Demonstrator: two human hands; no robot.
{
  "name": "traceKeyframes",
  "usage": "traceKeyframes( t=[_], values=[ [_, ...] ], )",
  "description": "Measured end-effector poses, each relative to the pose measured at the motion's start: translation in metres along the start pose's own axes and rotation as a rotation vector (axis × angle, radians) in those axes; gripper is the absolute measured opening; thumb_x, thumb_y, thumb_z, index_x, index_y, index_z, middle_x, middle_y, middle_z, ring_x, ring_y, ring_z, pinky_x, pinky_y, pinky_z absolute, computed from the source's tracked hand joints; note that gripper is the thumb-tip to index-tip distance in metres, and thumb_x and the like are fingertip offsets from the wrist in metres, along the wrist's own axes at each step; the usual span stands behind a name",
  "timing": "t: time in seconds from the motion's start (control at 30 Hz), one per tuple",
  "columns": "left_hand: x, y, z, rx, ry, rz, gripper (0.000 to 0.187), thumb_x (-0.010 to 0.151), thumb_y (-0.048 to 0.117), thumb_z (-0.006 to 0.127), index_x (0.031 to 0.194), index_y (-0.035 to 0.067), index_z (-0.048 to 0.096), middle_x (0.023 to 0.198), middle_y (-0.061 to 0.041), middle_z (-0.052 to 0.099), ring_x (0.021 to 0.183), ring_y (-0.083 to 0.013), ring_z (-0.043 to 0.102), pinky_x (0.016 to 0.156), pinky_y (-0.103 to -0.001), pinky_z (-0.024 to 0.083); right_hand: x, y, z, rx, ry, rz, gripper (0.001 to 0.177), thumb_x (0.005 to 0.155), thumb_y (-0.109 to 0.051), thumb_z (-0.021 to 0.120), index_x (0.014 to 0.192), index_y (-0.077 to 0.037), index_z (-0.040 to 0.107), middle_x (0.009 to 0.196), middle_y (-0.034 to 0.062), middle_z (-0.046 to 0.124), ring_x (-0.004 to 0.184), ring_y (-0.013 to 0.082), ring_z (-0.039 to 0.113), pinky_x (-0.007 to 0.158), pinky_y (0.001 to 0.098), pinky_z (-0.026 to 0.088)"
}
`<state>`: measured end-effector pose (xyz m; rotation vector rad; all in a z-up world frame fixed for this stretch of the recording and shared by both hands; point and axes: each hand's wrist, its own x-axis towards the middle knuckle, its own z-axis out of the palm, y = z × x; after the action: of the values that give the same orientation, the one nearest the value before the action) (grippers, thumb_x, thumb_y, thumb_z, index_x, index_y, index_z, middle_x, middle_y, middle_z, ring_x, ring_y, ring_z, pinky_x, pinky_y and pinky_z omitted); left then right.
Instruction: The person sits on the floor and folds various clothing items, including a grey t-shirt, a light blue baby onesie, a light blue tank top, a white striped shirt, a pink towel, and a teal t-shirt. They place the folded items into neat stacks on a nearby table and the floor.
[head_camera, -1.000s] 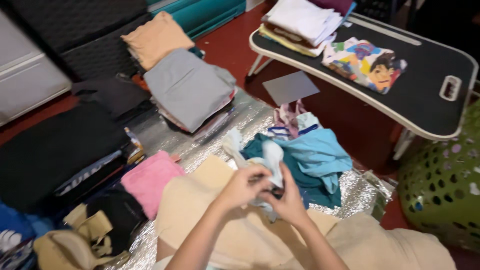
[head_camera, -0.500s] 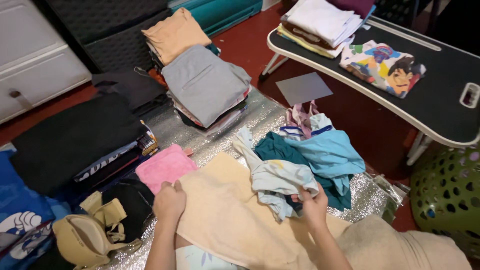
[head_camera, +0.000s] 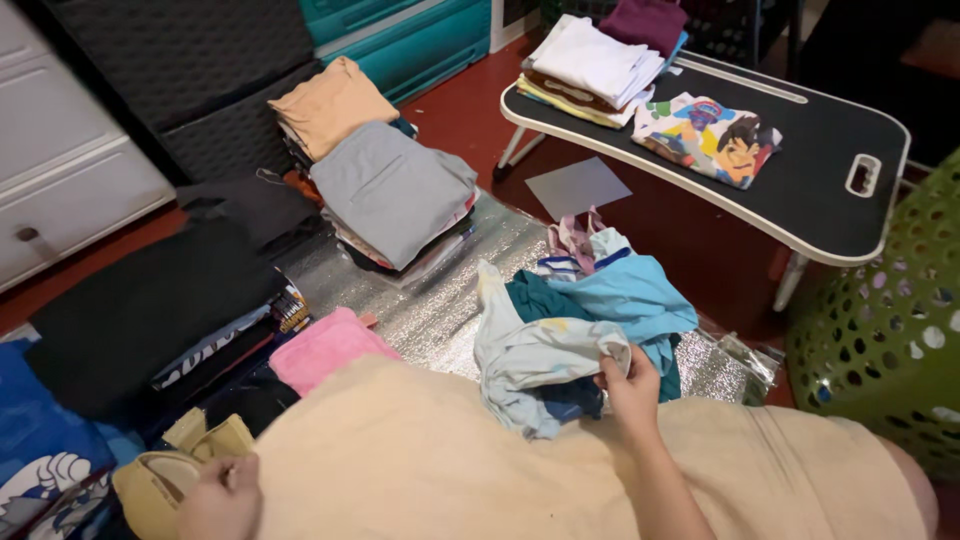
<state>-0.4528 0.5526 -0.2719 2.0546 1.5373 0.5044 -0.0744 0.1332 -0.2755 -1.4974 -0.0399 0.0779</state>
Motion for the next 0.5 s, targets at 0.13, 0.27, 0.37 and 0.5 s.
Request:
traceKeyframes(
  t=[0.13,0.27,0.37,0.5],
  values=[
    [-0.015,0.029,0.001,0.076,0.064,0.37,0.049,0.082,0.035,0.078,0.123,0.008,0.073,0.113,-0.024,0.068,0.105,-0.0399,0.065,0.089,-0.046,0.052,0.009,0.009,-0.005,-0.014,0.003,0.035,0.024,0.092,-0.004,0.065,0.116,0.001,0.069,0.088,0.0056,0.068,0.067,0.0108,0.063,0.059,0.0255,0.055],
    [-0.087,0.118,0.022,-0.3,0.011,0.507,0.028,0.087,0.015,0.07,0.113,0.004,0.07,0.108,-0.017,0.069,0.102,-0.0318,0.067,0.092,-0.039,0.052,0.02,0.018,-0.021,-0.099,-0.005,-0.058,0.022,0.093,-0.006,0.067,0.113,0.003,0.07,0.089,0.009,0.072,0.071,0.0117,0.066,0.062,0.026,0.056],
    [-0.137,0.193,0.051,-0.646,-0.477,0.42,0.025,0.09,0.008,0.061,0.114,0.004,0.067,0.103,-0.011,0.073,0.095,-0.0214,0.072,0.083,-0.033,0.058,0.028,0.017,-0.04,-0.148,-0.005,-0.038,0.025,0.091,-0.002,0.065,0.114,0.003,0.072,0.09,0.011,0.074,0.072,0.013,0.066,0.065,0.0261,0.053],
    [-0.217,0.298,0.109,-0.719,-0.516,0.877,0.03,0.078,0.004,0.063,0.106,0.003,0.073,0.107,-0.013,0.074,0.1,-0.0307,0.071,0.088,-0.039,0.055,0.029,0.008,-0.053,-0.284,-0.037,0.01,0.032,0.083,0.003,0.061,0.112,0.0,0.074,0.093,0.0107,0.077,0.073,0.0178,0.068,0.066,0.0308,0.054]
  ],
)
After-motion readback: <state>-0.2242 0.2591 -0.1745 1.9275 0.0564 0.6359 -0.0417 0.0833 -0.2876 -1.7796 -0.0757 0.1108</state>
